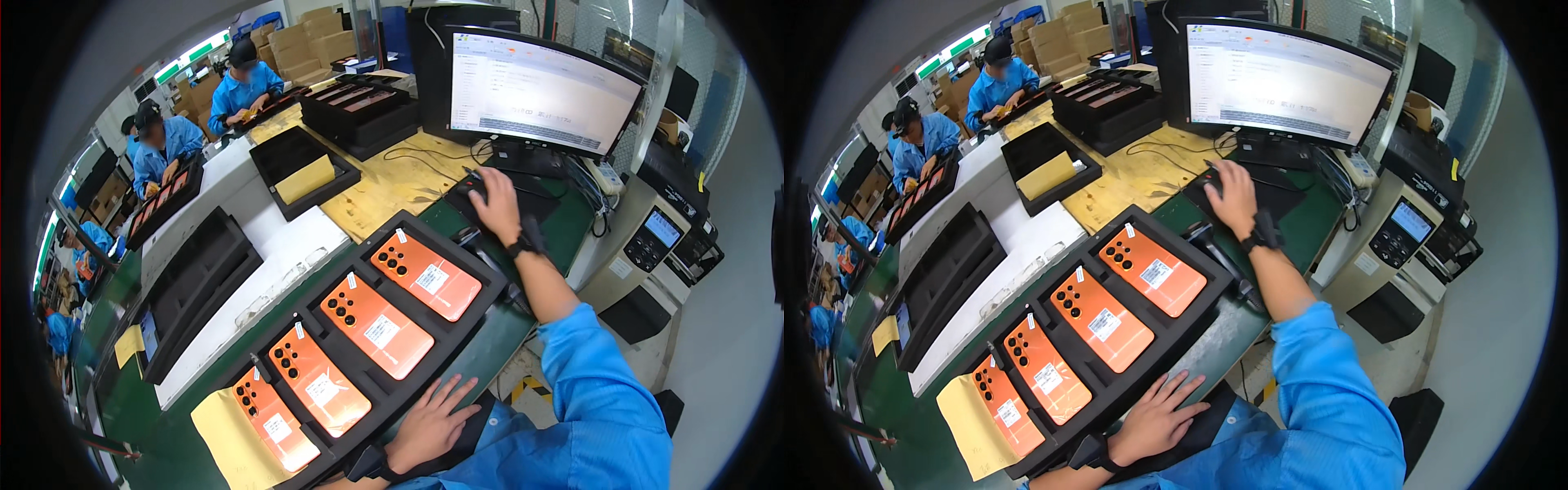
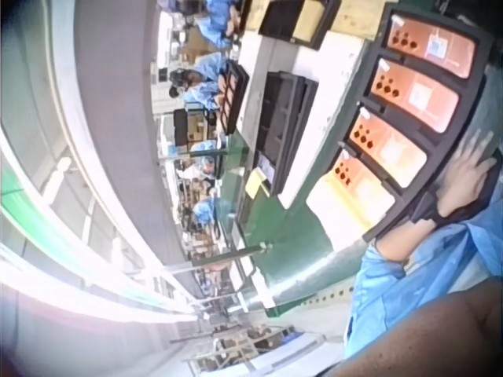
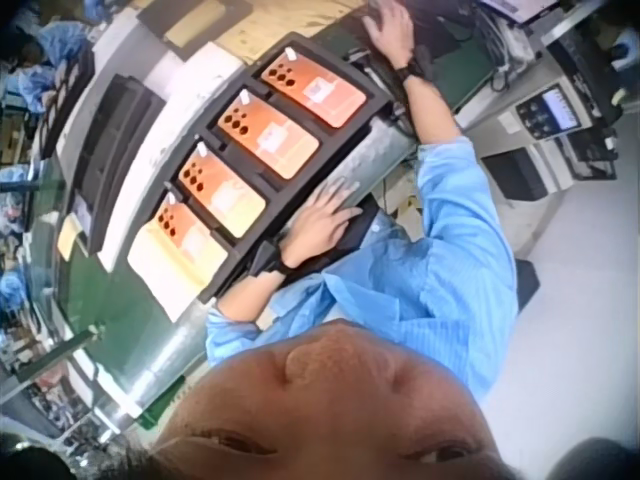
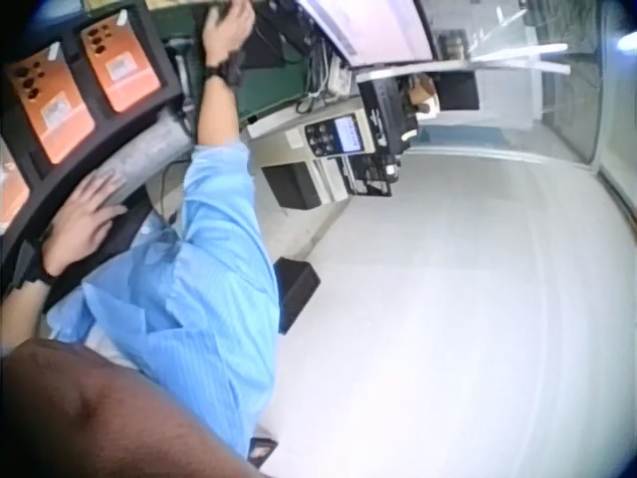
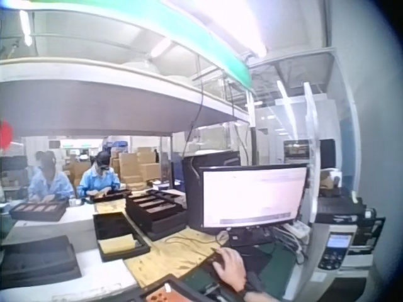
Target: Scanning barcodes on mobile phones using a handheld scanner and applying identification labels to the devices.
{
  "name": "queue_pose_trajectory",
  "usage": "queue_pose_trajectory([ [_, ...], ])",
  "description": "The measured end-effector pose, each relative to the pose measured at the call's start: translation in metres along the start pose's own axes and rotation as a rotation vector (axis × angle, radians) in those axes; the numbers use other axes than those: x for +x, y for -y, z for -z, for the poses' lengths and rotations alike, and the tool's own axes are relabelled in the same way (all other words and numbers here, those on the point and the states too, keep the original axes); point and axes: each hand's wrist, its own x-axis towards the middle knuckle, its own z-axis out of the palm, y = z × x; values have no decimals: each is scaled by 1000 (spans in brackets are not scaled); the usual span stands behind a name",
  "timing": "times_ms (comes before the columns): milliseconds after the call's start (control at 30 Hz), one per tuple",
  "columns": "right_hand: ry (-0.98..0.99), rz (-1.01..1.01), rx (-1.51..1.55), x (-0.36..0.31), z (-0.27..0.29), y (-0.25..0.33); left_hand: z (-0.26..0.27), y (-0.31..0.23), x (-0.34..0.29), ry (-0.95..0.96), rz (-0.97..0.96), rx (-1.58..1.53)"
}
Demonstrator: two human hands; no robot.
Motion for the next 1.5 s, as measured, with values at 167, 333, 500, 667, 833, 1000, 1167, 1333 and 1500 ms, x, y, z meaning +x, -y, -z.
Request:
queue_pose_trajectory([
  [167, 666, -628, 649, -31, 73, 10, -8, 5, -1, -53, -27, -31],
  [333, 945, -996, 906, -39, 105, 70, -7, 8, -3, -68, -23, -59],
  [500, 869, -988, 1245, -10, 153, 78, -15, 11, -10, -142, -28, -40],
  [667, 1143, -1016, 1189, -2, 203, 155, -19, 8, -9, -137, -15, -19],
  [833, 1214, -1016, 1044, 6, 206, 184, -24, 9, -11, -194, -24, -25],
  [1000, 1221, -1070, 1011, 12, 209, 180, -30, 9, -10, -231, -34, -16],
  [1167, 1283, -1099, 1212, -12, 206, 230, -35, 11, -9, -236, -44, 17],
  [1333, 1330, -1085, 1124, -28, 195, 266, -40, 13, -10, -246, -36, 42],
  [1500, 1276, -1139, 1089, -26, 203, 275, -40, 11, -10, -220, -28, 75],
])
